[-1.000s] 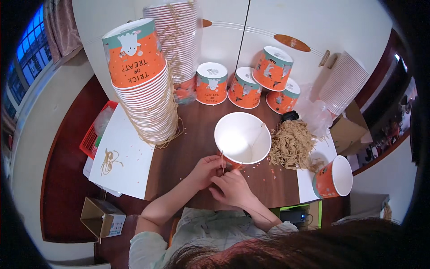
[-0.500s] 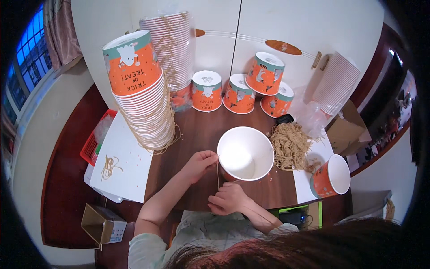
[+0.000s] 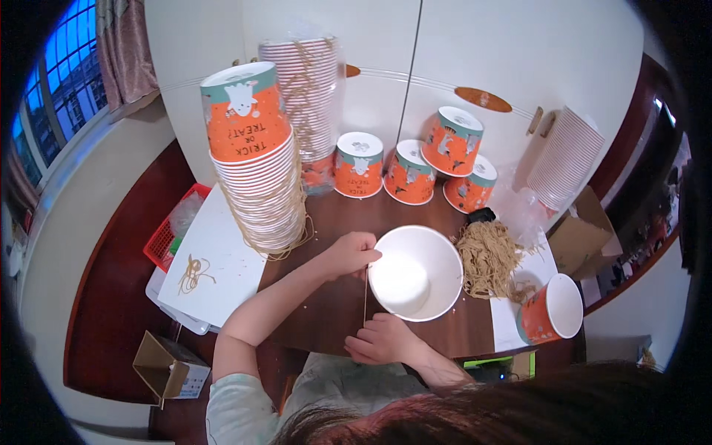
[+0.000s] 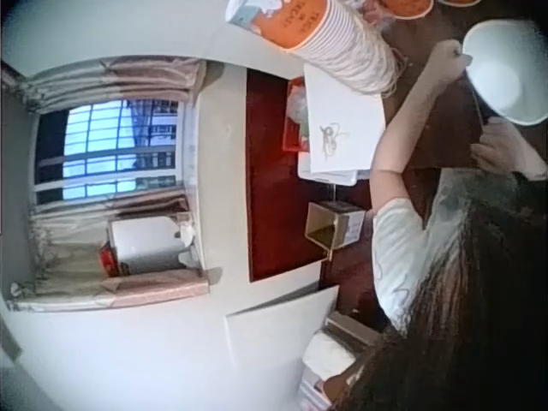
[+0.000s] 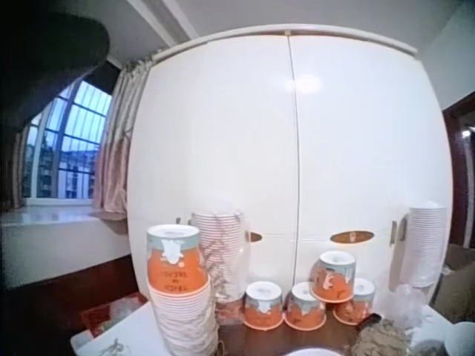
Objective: Attaching string handles to decorative paper buckets for packaging.
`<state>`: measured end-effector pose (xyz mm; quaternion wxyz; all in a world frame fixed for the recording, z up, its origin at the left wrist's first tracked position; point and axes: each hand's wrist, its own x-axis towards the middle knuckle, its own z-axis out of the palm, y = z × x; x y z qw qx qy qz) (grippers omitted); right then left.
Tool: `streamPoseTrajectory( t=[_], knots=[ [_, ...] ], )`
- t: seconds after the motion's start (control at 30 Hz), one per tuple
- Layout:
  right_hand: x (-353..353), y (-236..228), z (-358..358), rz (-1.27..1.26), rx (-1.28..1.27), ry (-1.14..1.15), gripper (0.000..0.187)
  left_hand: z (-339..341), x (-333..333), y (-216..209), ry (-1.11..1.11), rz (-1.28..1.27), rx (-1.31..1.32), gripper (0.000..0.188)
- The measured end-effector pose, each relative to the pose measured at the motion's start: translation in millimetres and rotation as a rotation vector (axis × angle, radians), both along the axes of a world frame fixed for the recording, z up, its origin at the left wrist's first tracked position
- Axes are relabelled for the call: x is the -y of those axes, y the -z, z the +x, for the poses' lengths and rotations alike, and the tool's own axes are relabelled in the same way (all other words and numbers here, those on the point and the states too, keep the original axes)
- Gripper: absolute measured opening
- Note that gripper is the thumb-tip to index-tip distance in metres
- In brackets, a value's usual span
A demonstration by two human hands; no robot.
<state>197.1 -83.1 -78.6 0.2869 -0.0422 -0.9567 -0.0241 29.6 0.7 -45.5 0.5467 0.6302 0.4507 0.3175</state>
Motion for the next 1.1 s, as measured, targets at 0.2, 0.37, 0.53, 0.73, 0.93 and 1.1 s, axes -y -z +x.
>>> streamPoseTrajectory(
  t=[0.2, 0.37, 0.53, 0.73, 0.93, 1.1],
  knots=[
    [-15, -50, -23, 0.166, -0.107, 0.114, 0.022, -49, 15, -72, -0.451, 0.760, -0.059, 0.015],
    [-65, -116, -79, 0.333, -0.224, 0.145, 0.024, -101, 15, -153, -1.028, 1.632, -0.649, 0.013],
    [-101, -153, -157, 0.361, -0.398, 0.020, 0.017, -182, -3, -192, -1.264, 1.672, -0.799, 0.010],
    [-120, -131, -206, 0.289, -0.331, 0.011, 0.016, -237, -26, -152, -1.252, 1.403, -1.109, 0.018],
    [-126, -91, -193, 0.234, -0.258, -0.015, 0.015, -239, -15, -107, -1.068, 1.127, -0.996, 0.027],
    [-121, -67, -185, 0.178, -0.149, -0.042, 0.018, -243, -5, -100, -1.042, 1.100, -0.684, 0.058]
  ],
)
